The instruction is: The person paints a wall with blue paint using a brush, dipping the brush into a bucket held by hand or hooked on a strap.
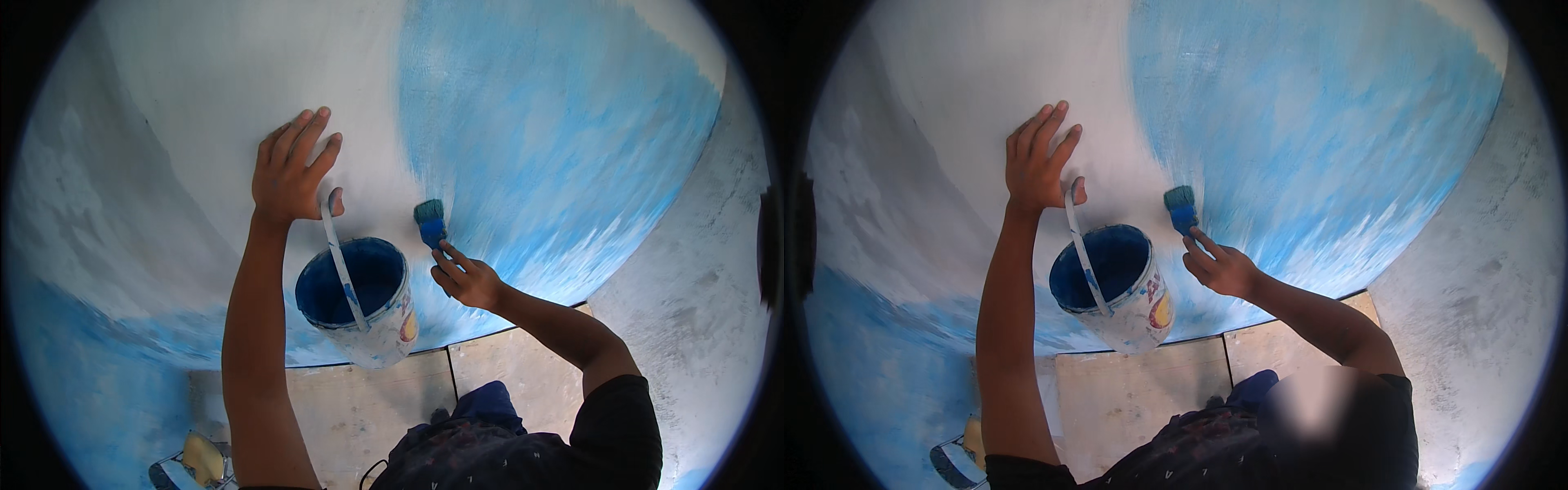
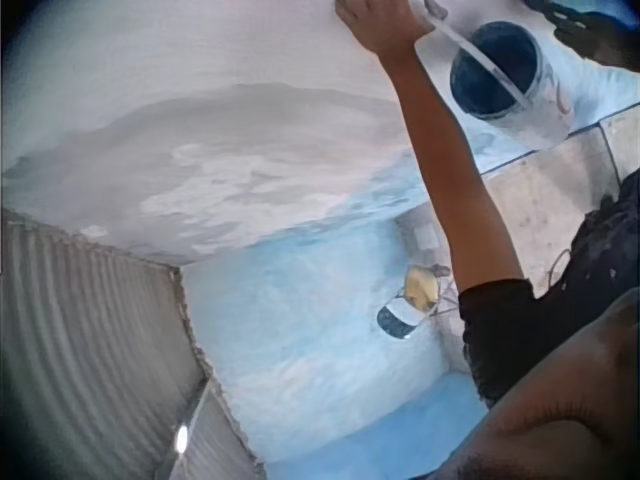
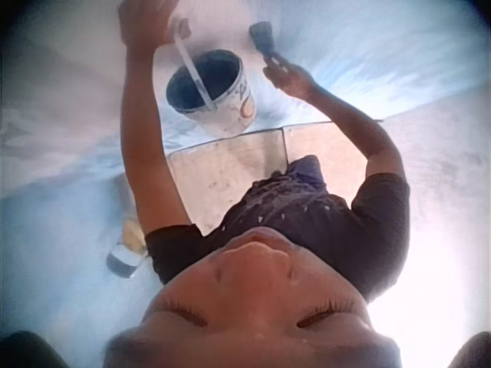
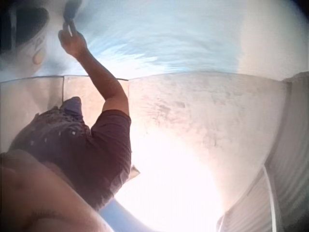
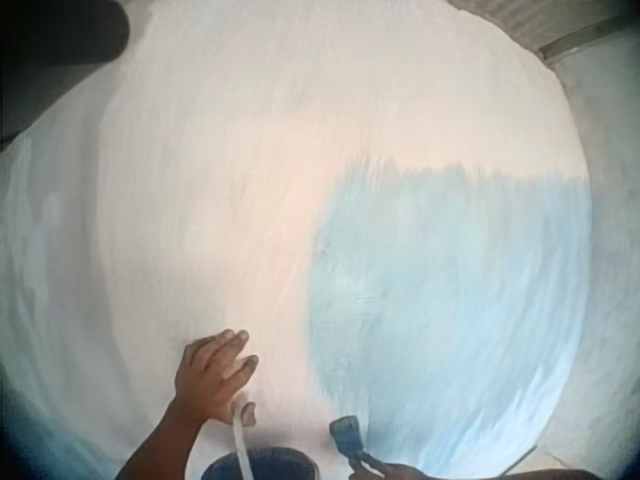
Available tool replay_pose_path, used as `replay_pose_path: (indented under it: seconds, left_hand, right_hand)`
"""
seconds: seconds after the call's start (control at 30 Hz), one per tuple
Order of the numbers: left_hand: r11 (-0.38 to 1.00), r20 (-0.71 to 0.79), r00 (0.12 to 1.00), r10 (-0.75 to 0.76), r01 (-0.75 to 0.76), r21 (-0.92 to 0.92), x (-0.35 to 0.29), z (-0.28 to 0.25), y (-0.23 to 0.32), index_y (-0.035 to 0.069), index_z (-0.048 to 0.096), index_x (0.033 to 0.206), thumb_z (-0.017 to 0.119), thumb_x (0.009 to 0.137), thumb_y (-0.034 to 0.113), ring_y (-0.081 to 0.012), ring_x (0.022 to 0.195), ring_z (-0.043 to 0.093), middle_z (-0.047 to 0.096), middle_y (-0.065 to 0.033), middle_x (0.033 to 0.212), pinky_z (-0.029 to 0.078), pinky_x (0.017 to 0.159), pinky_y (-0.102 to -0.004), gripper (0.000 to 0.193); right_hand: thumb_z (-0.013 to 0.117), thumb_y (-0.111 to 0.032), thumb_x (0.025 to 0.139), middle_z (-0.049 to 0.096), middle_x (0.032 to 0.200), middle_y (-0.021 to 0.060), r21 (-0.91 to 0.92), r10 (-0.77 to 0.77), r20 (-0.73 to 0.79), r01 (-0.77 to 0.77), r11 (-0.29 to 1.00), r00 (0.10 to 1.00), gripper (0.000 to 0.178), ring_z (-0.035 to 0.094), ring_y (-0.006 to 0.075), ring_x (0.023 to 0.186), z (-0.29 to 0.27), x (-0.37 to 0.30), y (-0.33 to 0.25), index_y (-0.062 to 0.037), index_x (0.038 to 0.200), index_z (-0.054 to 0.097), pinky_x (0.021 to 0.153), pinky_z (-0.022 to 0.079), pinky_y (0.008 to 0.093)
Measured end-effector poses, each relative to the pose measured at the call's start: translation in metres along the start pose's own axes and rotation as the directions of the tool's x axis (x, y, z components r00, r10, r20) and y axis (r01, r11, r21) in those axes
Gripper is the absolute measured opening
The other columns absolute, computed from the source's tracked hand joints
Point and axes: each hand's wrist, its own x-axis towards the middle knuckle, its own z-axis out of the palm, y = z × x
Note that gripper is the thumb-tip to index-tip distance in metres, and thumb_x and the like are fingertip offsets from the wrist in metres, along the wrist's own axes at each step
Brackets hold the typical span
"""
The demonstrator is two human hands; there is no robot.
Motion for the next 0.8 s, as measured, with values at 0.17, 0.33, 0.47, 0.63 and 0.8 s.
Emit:
replay_pose_path:
  seconds: [0.17, 0.33, 0.47, 0.63, 0.8]
  left_hand:
    - [0.999, 0.044, 0.999, 0.003, -0.004, 0.035, 0.001, -0.004, 0.005, 0.015, 0.073, 0.122, 0.044, 0.091, 0.054, -0.0270, 0.142, 0.045, 0.057, -0.0098, 0.150, 0.037, 0.111, -0.0467, 0.057]
    - [0.997, 0.018, 0.998, 0.068, -0.069, 0.043, -0.003, 0.000, -0.005, 0.013, 0.070, 0.127, 0.047, 0.092, 0.048, -0.0313, 0.144, 0.043, 0.053, -0.0122, 0.154, 0.035, 0.116, -0.0489, 0.054]
    - [0.987, 0.117, 0.993, -0.018, 0.036, -0.158, 0.010, -0.008, 0.005, 0.012, 0.069, 0.128, 0.059, 0.087, 0.031, -0.0331, 0.151, 0.038, 0.053, -0.0138, 0.155, 0.034, 0.120, -0.0541, 0.046]
    - [0.877, 0.349, 0.932, -0.094, 0.243, -0.415, -0.001, -0.048, 0.028, 0.009, 0.065, 0.130, 0.063, 0.094, 0.010, -0.0378, 0.130, 0.063, 0.064, -0.0200, 0.140, 0.052, 0.107, -0.0482, 0.035]
    - [0.682, 0.630, 0.704, -0.328, 0.638, -0.358, -0.029, -0.097, 0.083, 0.008, 0.067, 0.119, 0.064, 0.103, 0.017, -0.0290, 0.069, 0.075, 0.075, -0.0146, 0.084, 0.058, 0.065, -0.0351, 0.018]
  right_hand:
    - [0.069, -0.010, 0.088, 0.065, 0.128, 0.0127, 0.068, 0.027, 0.123, -0.036, 0.997, 0.992, 0.009, 0.059, 0.0318, 0.132, 0.034, -0.049, -0.043, -0.0078, 0.097, 0.069, 0.065, 0.062, 0.0266]
    - [0.067, -0.010, 0.088, 0.064, 0.125, 0.0139, 0.264, 0.095, 0.301, -0.179, 0.948, 0.949, 0.016, 0.063, 0.0294, 0.124, 0.041, -0.082, -0.089, -0.0076, 0.103, 0.067, 0.068, 0.062, 0.0327]
    - [0.064, -0.005, 0.086, 0.061, 0.106, 0.0107, 0.434, 0.112, 0.625, -0.463, 0.773, 0.772, 0.021, 0.067, 0.0265, 0.103, 0.031, -0.070, -0.059, -0.0091, 0.107, 0.066, 0.075, 0.059, 0.0417]
    - [0.072, -0.006, 0.089, 0.070, 0.124, 0.0071, 0.428, 0.338, 0.386, -0.492, 0.759, 0.858, 0.026, 0.073, 0.0268, 0.101, -0.057, 0.050, 0.029, -0.0105, 0.114, 0.072, 0.078, 0.062, 0.0399]
    - [0.076, -0.003, 0.084, 0.066, 0.135, 0.0155, 0.287, 0.322, -0.107, -0.281, 0.916, 0.941, 0.022, 0.068, 0.0301, 0.123, -0.076, 0.061, 0.030, -0.0081, 0.105, 0.070, 0.074, 0.065, 0.0339]
